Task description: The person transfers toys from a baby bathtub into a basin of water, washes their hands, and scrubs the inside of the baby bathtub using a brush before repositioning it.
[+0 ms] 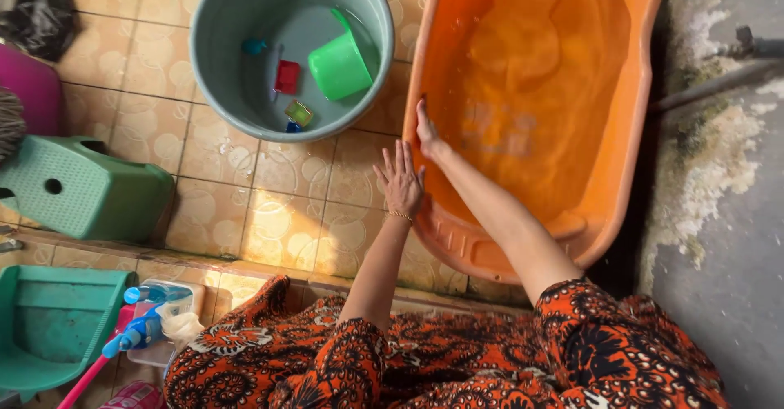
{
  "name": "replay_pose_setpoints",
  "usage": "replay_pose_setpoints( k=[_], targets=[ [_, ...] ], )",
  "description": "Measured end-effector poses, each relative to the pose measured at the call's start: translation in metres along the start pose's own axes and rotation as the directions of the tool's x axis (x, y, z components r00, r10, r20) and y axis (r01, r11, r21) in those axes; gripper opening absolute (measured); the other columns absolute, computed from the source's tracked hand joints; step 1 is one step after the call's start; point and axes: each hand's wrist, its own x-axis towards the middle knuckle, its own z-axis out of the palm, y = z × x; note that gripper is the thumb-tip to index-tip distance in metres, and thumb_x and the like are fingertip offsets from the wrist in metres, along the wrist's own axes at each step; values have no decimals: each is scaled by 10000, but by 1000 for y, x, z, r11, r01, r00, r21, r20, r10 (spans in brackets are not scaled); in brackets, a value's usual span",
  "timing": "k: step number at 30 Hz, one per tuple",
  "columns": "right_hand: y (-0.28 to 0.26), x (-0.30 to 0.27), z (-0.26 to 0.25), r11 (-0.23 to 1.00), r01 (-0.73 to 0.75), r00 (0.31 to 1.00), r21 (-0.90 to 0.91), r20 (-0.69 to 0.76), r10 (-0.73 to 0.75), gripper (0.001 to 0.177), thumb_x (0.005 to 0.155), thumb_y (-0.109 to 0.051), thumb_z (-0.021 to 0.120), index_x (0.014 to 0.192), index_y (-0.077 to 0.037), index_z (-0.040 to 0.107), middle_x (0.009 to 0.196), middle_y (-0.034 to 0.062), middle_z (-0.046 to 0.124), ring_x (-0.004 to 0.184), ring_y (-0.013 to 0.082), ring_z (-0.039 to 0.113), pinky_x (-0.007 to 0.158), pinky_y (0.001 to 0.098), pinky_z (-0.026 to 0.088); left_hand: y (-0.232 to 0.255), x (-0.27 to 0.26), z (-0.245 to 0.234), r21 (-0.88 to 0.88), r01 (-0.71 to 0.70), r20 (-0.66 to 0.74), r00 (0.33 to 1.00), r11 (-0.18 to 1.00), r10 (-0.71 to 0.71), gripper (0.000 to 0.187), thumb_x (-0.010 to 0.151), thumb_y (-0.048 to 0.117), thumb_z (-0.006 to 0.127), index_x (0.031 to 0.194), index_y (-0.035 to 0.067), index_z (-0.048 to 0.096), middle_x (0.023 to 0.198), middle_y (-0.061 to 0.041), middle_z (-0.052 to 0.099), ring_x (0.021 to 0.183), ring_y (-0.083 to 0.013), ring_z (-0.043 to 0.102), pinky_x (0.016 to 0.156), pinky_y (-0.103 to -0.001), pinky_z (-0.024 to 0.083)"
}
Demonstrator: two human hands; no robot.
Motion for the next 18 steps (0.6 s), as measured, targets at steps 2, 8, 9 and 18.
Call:
replay_pose_setpoints(
  k=[2,8,9,18],
  targets=[
    [34,-36,-13,993,-116,985,-26,129,118,830,1026,-701,265,1620,-122,288,1672,42,338,1494,200,350,1220,358,292,-2,-2,-1,-25,-6,-1,1000,1000,6,733,1066,492,375,1656,118,153,1731,-32,155,1589,-376,94,1237,-671,34],
    [59,-92,-54,785,-168,857,-597,305,415,707,1094,-547,289,1638,-113,416,1583,243,371,1403,366,317,1166,487,278,-7,-1,-3,-60,-11,19,1000,998,12,734,1064,515,361,1658,133,161,1733,-24,162,1589,-383,93,1228,-676,26],
    [60,-97,-63,739,-20,820,-673,412,398,714,1077,-555,306,1578,-65,441,1583,160,502,1382,269,462,1155,422,385,-8,1,-3,-47,-9,18,1000,999,10,726,1070,513,356,1661,138,162,1734,-20,164,1590,-381,96,1230,-677,27],
    [39,-153,-129,571,199,825,-797,450,341,545,1068,-489,407,1375,-50,509,1346,90,492,1191,191,437,1017,386,349,0,0,-5,48,0,26,1000,999,-1,740,1072,544,347,1658,144,134,1732,-11,151,1587,-380,90,1227,-673,22]
  ],
)
